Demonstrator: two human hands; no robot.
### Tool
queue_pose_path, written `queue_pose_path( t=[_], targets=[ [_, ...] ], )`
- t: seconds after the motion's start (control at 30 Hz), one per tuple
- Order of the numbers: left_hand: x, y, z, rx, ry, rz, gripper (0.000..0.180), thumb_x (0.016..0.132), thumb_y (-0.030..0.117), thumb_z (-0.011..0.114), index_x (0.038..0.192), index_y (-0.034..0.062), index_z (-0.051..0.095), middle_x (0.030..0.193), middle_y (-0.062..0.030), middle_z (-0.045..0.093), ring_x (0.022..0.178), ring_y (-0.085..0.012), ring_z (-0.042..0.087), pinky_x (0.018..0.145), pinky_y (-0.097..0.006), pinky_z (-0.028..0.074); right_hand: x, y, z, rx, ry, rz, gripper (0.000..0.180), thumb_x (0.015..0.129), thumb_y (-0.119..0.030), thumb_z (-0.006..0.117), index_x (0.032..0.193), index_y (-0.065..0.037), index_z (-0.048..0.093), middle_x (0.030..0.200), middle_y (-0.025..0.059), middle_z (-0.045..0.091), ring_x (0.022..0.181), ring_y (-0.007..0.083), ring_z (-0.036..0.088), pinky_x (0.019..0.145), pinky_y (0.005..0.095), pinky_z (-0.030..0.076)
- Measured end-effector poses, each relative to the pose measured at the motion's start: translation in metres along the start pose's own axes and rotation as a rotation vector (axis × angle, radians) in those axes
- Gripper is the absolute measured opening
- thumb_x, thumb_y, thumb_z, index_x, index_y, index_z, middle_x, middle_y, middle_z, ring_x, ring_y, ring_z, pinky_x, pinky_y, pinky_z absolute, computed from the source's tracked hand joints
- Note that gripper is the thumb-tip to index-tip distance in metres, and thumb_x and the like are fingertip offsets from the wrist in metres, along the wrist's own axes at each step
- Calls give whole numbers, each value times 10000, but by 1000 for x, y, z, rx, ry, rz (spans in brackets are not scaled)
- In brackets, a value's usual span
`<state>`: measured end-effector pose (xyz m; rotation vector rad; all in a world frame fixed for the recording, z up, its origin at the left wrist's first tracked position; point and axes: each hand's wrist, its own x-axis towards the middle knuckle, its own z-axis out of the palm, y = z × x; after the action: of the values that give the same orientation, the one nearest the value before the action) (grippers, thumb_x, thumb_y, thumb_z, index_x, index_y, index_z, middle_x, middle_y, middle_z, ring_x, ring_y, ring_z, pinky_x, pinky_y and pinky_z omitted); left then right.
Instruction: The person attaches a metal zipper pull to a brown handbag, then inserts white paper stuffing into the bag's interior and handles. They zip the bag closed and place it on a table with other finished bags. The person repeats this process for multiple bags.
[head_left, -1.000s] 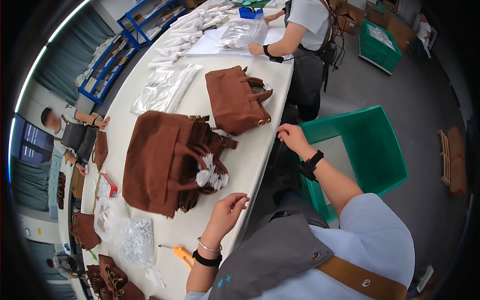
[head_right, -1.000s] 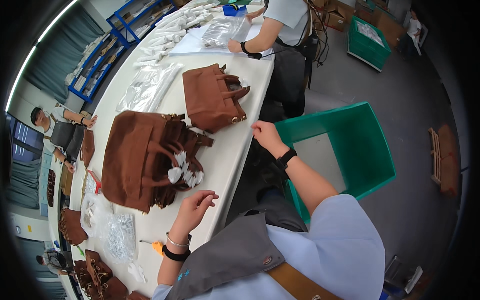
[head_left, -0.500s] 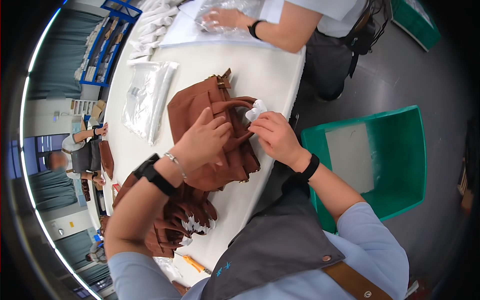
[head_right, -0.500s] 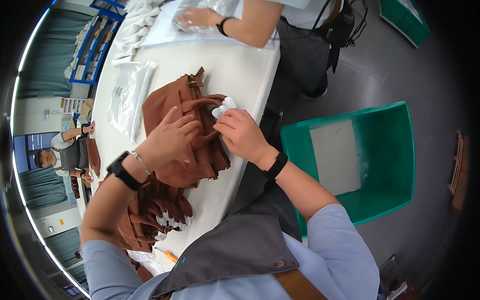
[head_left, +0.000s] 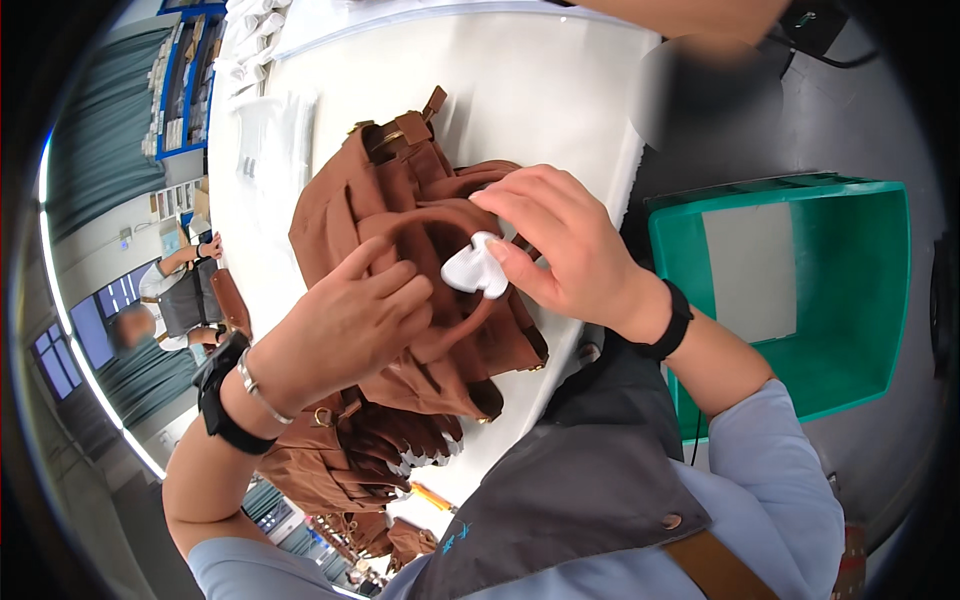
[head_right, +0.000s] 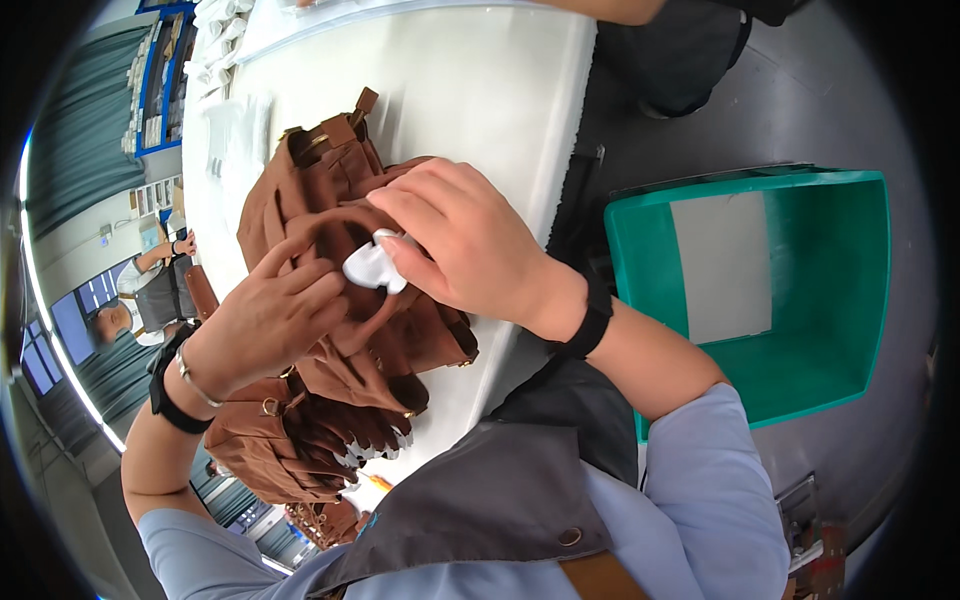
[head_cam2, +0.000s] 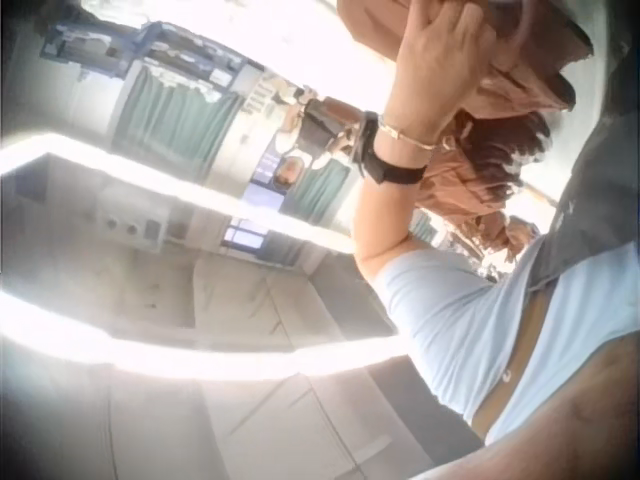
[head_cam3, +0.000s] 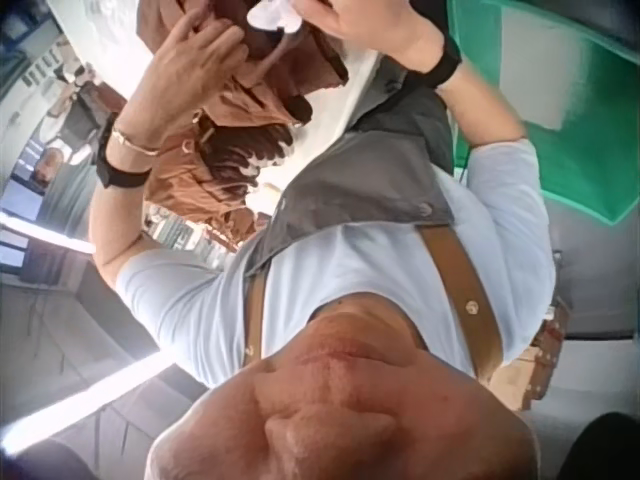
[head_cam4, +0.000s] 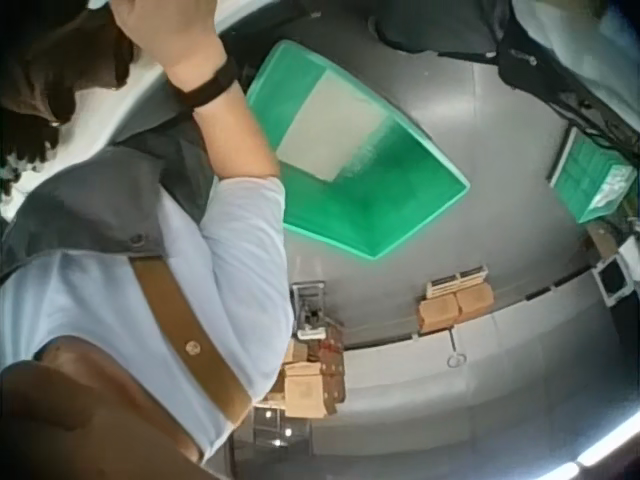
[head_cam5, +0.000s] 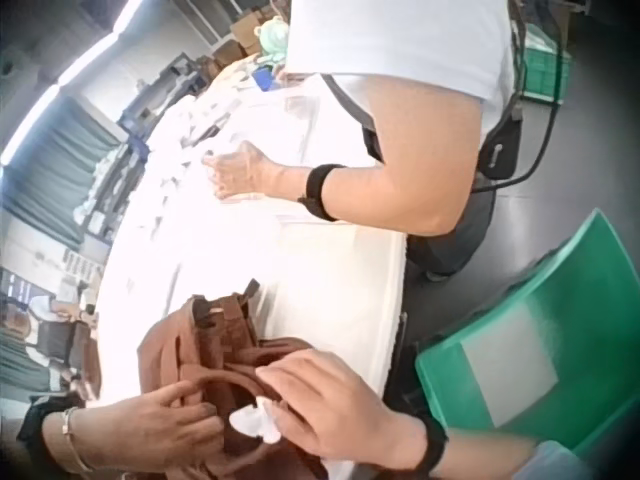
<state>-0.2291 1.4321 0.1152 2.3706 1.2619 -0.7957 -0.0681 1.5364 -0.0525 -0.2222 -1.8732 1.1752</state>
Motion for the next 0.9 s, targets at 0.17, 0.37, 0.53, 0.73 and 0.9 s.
queue_pose_path(
  t=[0.17, 0.37, 0.53, 0.73, 0.9],
  targets=[
    [-32, -1, -6, -128, -65, -46, 116, 652, 175, 700, 751, 117, 679, 871, 21, 594, 934, -190, 581, 927, -391, 451, 11, -16, 17, 569, -118, 481, 399, 973, -225, 591, 1205, 92, 524, 916, 204, 680, 803, 287, 684, 733, 379, 526],
    [-55, -5, -18, -261, 15, -90, 168, 567, 165, 727, 729, 121, 716, 836, 20, 646, 952, -196, 618, 918, -393, 477, 18, -27, 38, 1029, -472, 826, 337, 1031, -147, 483, 1324, 16, 453, 1059, 115, 658, 944, 148, 652, 811, 293, 534],
    [-61, -5, -16, -285, 73, -104, 145, 568, 146, 719, 705, 100, 704, 788, 7, 628, 887, -207, 628, 875, -388, 504, 13, -40, 58, 1032, -498, 800, 303, 957, 14, 482, 1258, 25, 511, 1082, 107, 651, 987, 138, 635, 845, 289, 522],
    [-64, -4, -14, -292, 35, -84, 161, 604, 178, 737, 744, 100, 727, 800, -14, 614, 798, -242, 597, 875, -419, 463, 10, -60, 57, 1319, -374, 816, 259, 875, 53, 460, 1085, 18, 608, 877, 84, 664, 800, 125, 603, 729, 289, 492],
    [-54, 9, -18, -484, 16, -205, 306, 648, 155, 830, 882, 101, 640, 820, -23, 619, 803, -253, 618, 1030, -474, 417, 13, -68, 50, 1056, -296, 708, 304, 802, 88, 396, 1031, 25, 586, 828, 128, 610, 708, 192, 561, 673, 325, 466]
  ],
)
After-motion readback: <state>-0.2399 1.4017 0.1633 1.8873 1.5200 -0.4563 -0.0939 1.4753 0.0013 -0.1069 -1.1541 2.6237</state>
